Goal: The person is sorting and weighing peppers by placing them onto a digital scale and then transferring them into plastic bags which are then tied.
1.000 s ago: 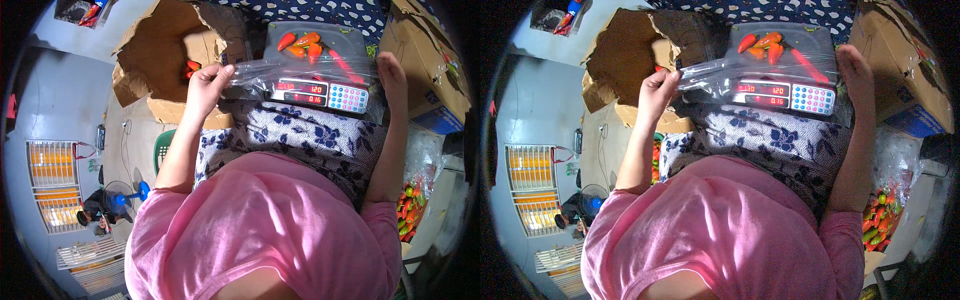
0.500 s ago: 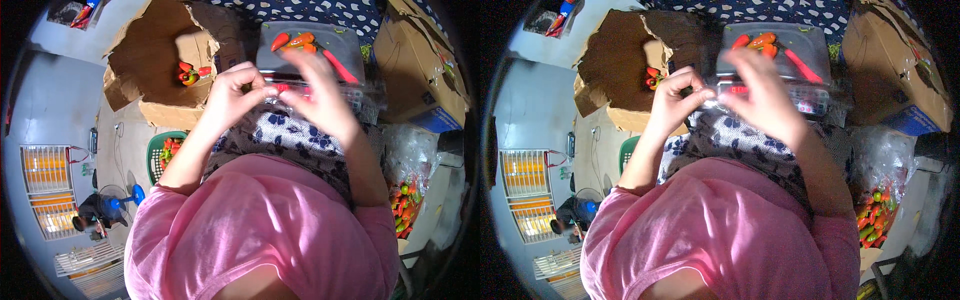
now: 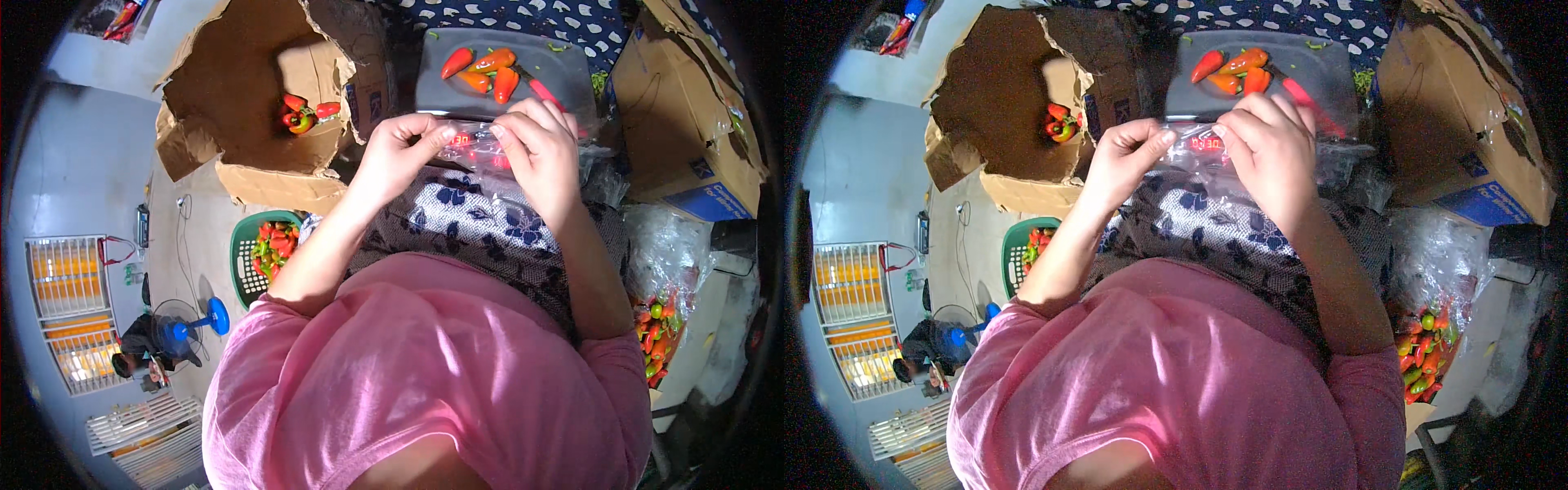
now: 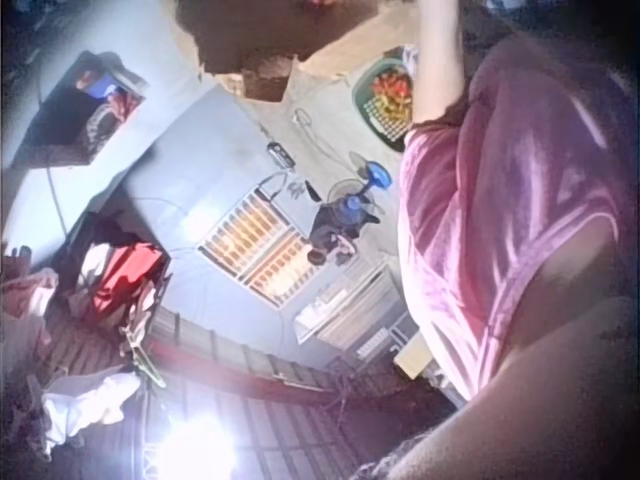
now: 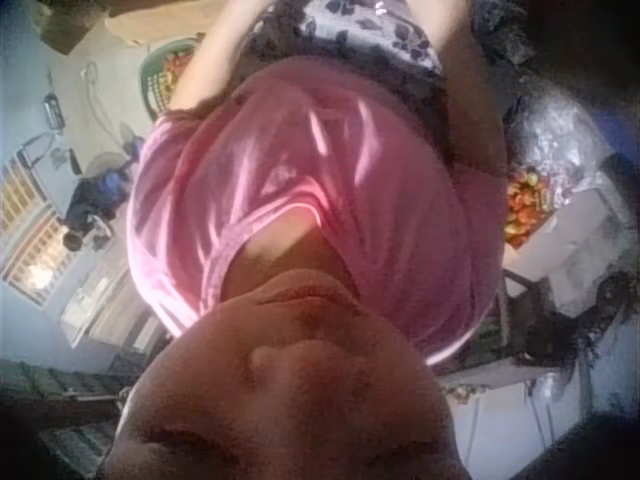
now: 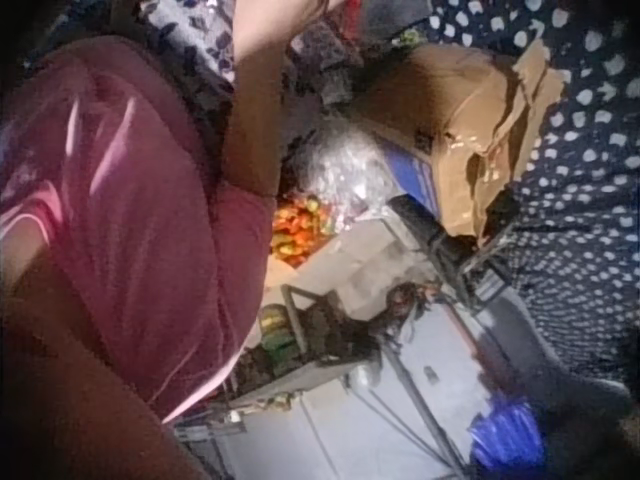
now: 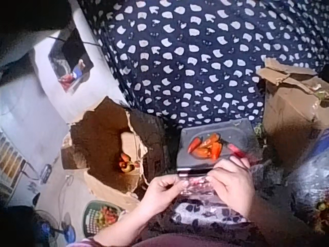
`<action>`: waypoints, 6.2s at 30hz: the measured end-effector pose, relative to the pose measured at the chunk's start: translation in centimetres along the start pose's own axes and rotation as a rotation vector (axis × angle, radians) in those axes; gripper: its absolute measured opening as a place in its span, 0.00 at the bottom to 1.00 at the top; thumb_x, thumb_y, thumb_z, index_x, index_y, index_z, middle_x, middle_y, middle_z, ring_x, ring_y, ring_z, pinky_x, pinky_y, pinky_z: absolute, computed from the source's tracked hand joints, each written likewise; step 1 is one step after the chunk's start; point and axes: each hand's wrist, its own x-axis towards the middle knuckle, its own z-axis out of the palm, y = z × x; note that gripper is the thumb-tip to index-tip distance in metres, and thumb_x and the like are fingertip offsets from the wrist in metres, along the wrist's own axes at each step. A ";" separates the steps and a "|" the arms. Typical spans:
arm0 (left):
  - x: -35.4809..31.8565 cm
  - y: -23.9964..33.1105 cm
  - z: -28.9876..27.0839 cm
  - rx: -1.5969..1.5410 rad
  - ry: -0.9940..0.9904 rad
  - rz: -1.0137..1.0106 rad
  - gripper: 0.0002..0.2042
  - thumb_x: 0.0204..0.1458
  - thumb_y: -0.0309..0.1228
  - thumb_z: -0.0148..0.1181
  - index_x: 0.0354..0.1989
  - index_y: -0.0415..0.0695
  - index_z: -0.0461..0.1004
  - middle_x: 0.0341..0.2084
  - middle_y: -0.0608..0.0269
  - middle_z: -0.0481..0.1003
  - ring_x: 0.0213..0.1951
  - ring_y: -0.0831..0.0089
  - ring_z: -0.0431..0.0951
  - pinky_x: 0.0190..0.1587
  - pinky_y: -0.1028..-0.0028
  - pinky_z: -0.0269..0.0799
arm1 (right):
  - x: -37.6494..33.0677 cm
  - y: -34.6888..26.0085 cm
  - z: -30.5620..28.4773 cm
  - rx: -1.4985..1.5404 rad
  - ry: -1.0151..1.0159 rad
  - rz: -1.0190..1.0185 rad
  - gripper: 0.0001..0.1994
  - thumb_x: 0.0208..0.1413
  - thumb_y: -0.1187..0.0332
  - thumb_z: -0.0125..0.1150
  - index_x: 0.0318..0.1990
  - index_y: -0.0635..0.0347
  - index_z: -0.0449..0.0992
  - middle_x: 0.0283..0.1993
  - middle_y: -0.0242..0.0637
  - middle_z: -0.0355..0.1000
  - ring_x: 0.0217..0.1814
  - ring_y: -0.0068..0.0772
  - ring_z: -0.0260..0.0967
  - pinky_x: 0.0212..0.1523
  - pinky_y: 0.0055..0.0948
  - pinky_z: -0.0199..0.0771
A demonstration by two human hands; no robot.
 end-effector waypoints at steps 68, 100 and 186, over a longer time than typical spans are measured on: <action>-2.9 6.0 0.3 -0.005 0.193 0.374 0.14 0.48 0.23 0.58 0.43 0.39 0.65 0.34 0.63 0.68 0.28 0.82 0.69 0.27 0.83 0.64 | -2.7 -0.4 0.6 -0.157 -0.826 0.094 0.19 0.50 0.74 0.47 0.52 0.61 0.67 0.63 0.42 0.58 0.28 0.47 0.73 0.33 0.38 0.77; 18.1 -5.5 3.1 0.770 0.239 0.153 0.40 0.36 0.63 0.62 0.53 0.45 0.67 0.50 0.45 0.65 0.55 0.51 0.65 0.53 0.60 0.64 | -1.2 7.0 -0.8 0.761 -0.235 0.728 0.24 0.52 0.75 0.54 0.59 0.63 0.64 0.40 0.35 0.74 0.22 0.15 0.65 0.23 0.17 0.66; 0.3 -3.2 5.9 0.719 -0.636 0.473 0.09 0.41 0.29 0.62 0.22 0.40 0.68 0.23 0.57 0.70 0.31 0.57 0.72 0.34 0.62 0.67 | -3.2 14.8 3.7 -0.571 -0.305 0.647 0.17 0.49 0.67 0.59 0.48 0.57 0.70 0.46 0.41 0.68 0.50 0.48 0.66 0.49 0.42 0.66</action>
